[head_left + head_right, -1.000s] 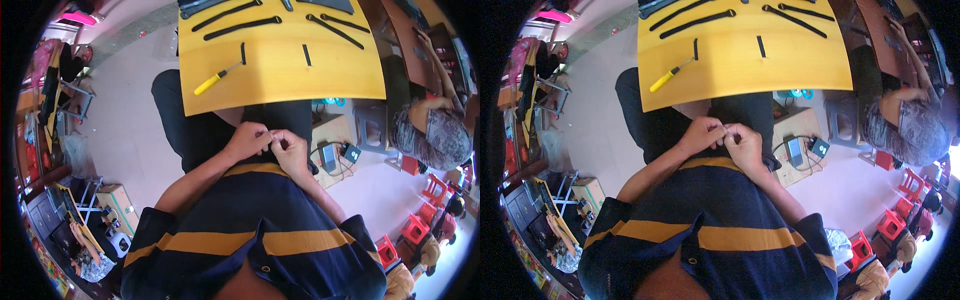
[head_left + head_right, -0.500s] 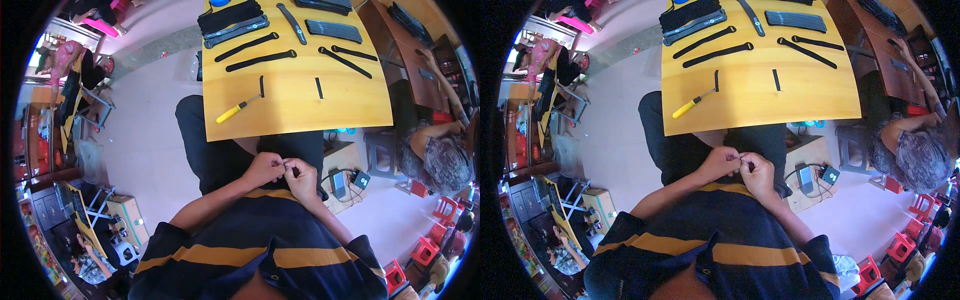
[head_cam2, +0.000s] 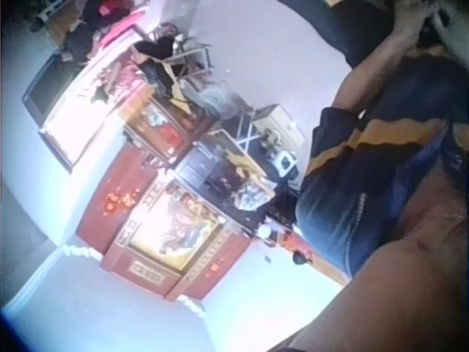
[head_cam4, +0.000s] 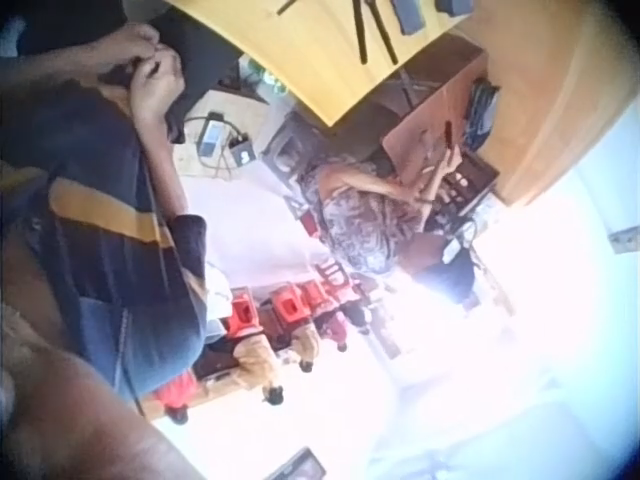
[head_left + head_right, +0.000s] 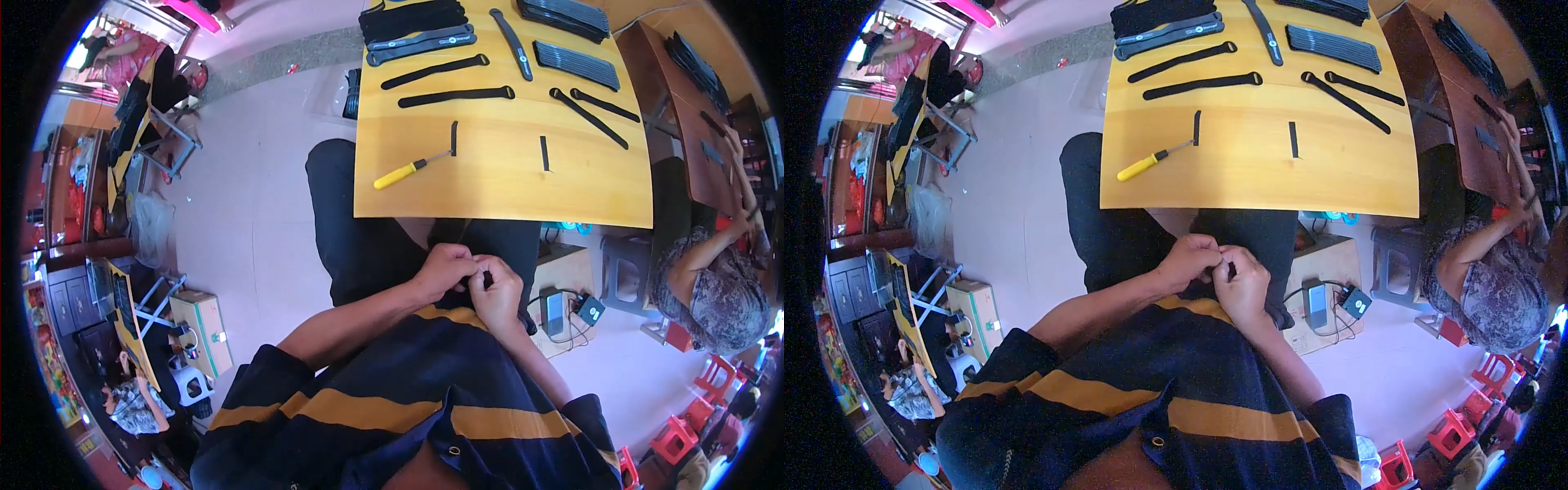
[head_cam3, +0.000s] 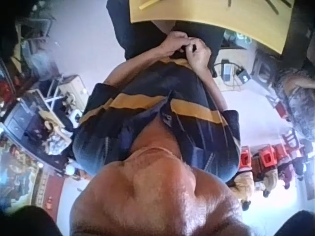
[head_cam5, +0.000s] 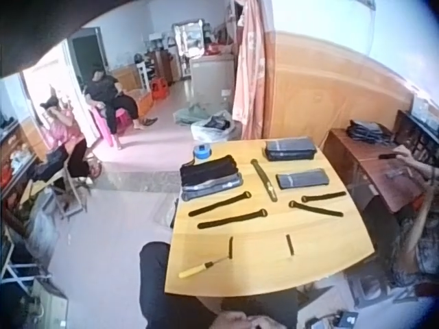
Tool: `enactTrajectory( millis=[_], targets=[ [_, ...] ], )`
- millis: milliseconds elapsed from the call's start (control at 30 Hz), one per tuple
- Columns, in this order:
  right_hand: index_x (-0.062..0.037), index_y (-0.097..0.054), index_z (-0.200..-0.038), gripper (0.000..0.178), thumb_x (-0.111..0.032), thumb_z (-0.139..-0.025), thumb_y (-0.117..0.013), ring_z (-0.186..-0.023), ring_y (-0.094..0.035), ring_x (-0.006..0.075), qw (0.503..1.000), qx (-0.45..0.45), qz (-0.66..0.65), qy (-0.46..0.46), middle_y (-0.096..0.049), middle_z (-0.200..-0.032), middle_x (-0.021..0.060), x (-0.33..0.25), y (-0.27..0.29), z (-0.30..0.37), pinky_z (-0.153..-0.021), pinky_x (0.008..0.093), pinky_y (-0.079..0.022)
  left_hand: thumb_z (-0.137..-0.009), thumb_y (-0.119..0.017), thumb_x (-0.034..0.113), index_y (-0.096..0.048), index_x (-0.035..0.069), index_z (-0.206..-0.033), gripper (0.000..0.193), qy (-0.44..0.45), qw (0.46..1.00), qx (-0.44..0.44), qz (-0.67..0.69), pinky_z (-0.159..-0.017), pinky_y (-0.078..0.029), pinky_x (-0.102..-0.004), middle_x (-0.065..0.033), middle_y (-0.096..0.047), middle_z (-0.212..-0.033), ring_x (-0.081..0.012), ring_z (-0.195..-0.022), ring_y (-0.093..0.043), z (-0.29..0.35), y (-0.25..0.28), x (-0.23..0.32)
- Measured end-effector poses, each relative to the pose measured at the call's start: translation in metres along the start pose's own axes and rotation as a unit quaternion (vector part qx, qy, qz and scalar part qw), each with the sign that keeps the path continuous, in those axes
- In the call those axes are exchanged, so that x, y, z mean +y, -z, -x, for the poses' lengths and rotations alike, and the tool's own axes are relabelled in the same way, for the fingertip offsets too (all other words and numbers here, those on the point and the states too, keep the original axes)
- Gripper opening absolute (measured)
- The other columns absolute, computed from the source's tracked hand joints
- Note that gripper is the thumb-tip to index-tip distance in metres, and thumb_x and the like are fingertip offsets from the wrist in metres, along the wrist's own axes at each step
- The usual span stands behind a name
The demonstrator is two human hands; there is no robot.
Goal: Manually attaching small plastic clips and buckles to black textile straps.
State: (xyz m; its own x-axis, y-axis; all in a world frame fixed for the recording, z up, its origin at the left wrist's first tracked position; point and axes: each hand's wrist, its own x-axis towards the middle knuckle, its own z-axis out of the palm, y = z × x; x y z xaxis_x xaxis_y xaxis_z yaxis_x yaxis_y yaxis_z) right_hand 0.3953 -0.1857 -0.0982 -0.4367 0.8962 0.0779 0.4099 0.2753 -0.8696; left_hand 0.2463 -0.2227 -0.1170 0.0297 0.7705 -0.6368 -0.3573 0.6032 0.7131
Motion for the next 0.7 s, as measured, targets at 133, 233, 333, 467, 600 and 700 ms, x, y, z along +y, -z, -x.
enactTrajectory(
  millis=[133, 233, 333, 467, 600, 700],
  targets=[
    [0.0011, -0.065, -0.089, 0.005, 0.006, -0.087, -0.063, -0.075, -0.071, 0.0199, 0.979, -0.016, -0.160, -0.123, -0.074, -0.091, 0.0156, 0.034, -0.016, 0.011, -0.067, 0.0322, -0.055, -0.086, -0.069, 0.014, -0.063, 0.009, -0.075, 0.014, -0.023, 0.999, 0.022, -0.016, -0.054, -0.049, -0.0270, 0.0011, -0.059, -0.071, -0.0094, -0.063, -0.056, -0.006, 0.003, -0.012],
    [0.0006, -0.066, -0.090, 0.007, 0.007, -0.089, -0.063, -0.073, -0.070, 0.0197, 0.961, -0.048, -0.208, -0.176, -0.074, -0.091, 0.0156, 0.038, -0.013, 0.013, -0.066, 0.0322, -0.054, -0.086, -0.069, 0.016, -0.062, 0.009, -0.072, 0.018, -0.026, 0.998, 0.028, -0.054, -0.052, -0.049, -0.0271, 0.0017, -0.058, -0.068, -0.0093, -0.061, -0.056, -0.008, 0.006, -0.014],
    [-0.0017, -0.067, -0.091, 0.005, 0.002, -0.089, -0.065, -0.073, -0.071, 0.0278, 0.986, -0.087, -0.102, -0.095, -0.072, -0.090, 0.0165, 0.024, 0.004, 0.002, -0.066, 0.0369, -0.055, -0.085, -0.071, 0.016, -0.061, 0.008, -0.070, 0.020, -0.041, 0.994, 0.038, -0.093, -0.051, -0.049, -0.0274, 0.0015, -0.057, -0.066, -0.0089, -0.061, -0.056, -0.010, 0.008, -0.015],
    [-0.0050, -0.065, -0.089, 0.003, -0.007, -0.089, -0.068, -0.080, -0.069, 0.0398, 0.985, -0.150, 0.084, 0.009, -0.069, -0.088, 0.0184, 0.000, 0.023, -0.015, -0.068, 0.0476, -0.055, -0.080, -0.077, 0.022, -0.062, 0.003, -0.068, 0.027, -0.077, 0.986, 0.043, -0.144, -0.046, -0.045, -0.0276, -0.0033, -0.059, -0.060, -0.0101, -0.050, -0.057, -0.007, 0.007, -0.013],
    [-0.0046, -0.062, -0.087, 0.007, -0.010, -0.087, -0.066, -0.081, -0.069, 0.0410, 0.974, -0.178, 0.140, 0.004, -0.069, -0.087, 0.0187, -0.006, 0.027, -0.021, -0.068, 0.0510, -0.053, -0.079, -0.074, 0.017, -0.063, 0.003, -0.069, 0.021, -0.096, 0.983, 0.038, -0.151, -0.047, -0.045, -0.0276, -0.0036, -0.059, -0.060, -0.0095, -0.051, -0.057, -0.012, 0.008, -0.020],
    [-0.0044, -0.061, -0.086, 0.009, -0.012, -0.086, -0.065, -0.080, -0.068, 0.0422, 0.960, -0.218, 0.175, 0.016, -0.068, -0.084, 0.0188, -0.002, 0.026, -0.020, -0.068, 0.0514, -0.053, -0.082, -0.068, 0.011, -0.059, 0.007, -0.070, 0.015, -0.120, 0.977, 0.005, -0.179, -0.051, -0.048, -0.0266, 0.0030, -0.055, -0.065, -0.0069, -0.059, -0.053, -0.013, 0.013, -0.022]
  ],
)
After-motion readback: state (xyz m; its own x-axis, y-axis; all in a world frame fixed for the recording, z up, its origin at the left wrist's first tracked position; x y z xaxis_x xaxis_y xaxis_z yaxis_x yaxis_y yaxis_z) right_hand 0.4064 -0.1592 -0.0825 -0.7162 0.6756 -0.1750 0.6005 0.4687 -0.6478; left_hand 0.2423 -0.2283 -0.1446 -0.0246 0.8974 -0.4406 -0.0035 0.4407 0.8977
